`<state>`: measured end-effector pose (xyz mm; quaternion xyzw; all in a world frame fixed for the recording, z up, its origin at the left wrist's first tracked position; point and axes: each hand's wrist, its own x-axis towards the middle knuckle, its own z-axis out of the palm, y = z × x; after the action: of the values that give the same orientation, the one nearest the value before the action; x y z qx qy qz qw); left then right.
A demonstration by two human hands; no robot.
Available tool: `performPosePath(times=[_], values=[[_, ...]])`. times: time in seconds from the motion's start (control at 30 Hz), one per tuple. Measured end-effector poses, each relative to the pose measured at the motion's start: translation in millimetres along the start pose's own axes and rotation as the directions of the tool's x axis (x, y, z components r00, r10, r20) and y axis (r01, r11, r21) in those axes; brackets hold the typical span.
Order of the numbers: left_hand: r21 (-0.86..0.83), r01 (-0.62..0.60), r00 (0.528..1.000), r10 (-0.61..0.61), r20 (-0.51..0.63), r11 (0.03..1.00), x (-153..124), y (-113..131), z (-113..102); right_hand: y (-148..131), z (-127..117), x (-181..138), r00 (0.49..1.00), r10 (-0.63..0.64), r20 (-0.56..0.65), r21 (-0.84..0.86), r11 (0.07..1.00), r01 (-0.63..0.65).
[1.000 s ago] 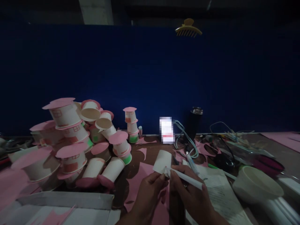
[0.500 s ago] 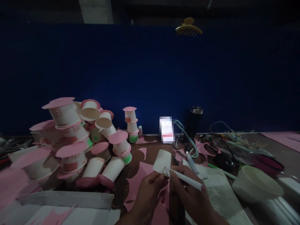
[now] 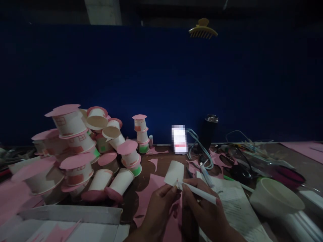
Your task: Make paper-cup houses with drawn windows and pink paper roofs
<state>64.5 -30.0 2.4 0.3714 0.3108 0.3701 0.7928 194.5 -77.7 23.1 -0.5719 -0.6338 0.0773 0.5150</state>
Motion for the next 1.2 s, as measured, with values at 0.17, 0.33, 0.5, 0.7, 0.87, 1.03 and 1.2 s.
performPosePath(times=[0.17, 0.33, 0.5, 0.7, 0.87, 1.03, 1.2], values=[[0.000, -0.024, 0.999, 0.024, 0.033, 1.000, 1, 0, 0, -1, 2, 0, 0.999, -0.034, -0.015, -0.004, 0.999, 0.034], [0.006, -0.046, 0.998, 0.045, 0.043, 0.999, 4, -5, -4, -6, 3, 1, 0.999, -0.031, -0.026, -0.009, 0.999, 0.031], [-0.008, -0.067, 0.995, 0.067, 0.072, 0.998, 4, -7, -4, -5, 3, 1, 0.999, -0.047, -0.017, -0.051, 0.998, 0.046], [0.006, -0.122, 0.991, 0.121, 0.056, 0.993, -1, -1, 0, -6, 3, 1, 0.998, -0.050, -0.034, -0.063, 0.997, 0.048], [0.021, -0.124, 0.989, 0.122, 0.081, 0.992, 0, -1, -1, -8, 2, 1, 0.998, -0.066, -0.002, -0.065, 0.996, 0.065], [0.026, -0.107, 0.993, 0.106, 0.041, 0.994, -1, 0, 0, -6, 2, 1, 0.999, 0.017, 0.038, -0.047, 0.999, -0.016], [-0.052, -0.108, 0.994, 0.107, -0.010, 0.993, -5, 2, 5, -9, 2, 2, 1.000, 0.017, 0.024, -0.039, 0.999, -0.016]])
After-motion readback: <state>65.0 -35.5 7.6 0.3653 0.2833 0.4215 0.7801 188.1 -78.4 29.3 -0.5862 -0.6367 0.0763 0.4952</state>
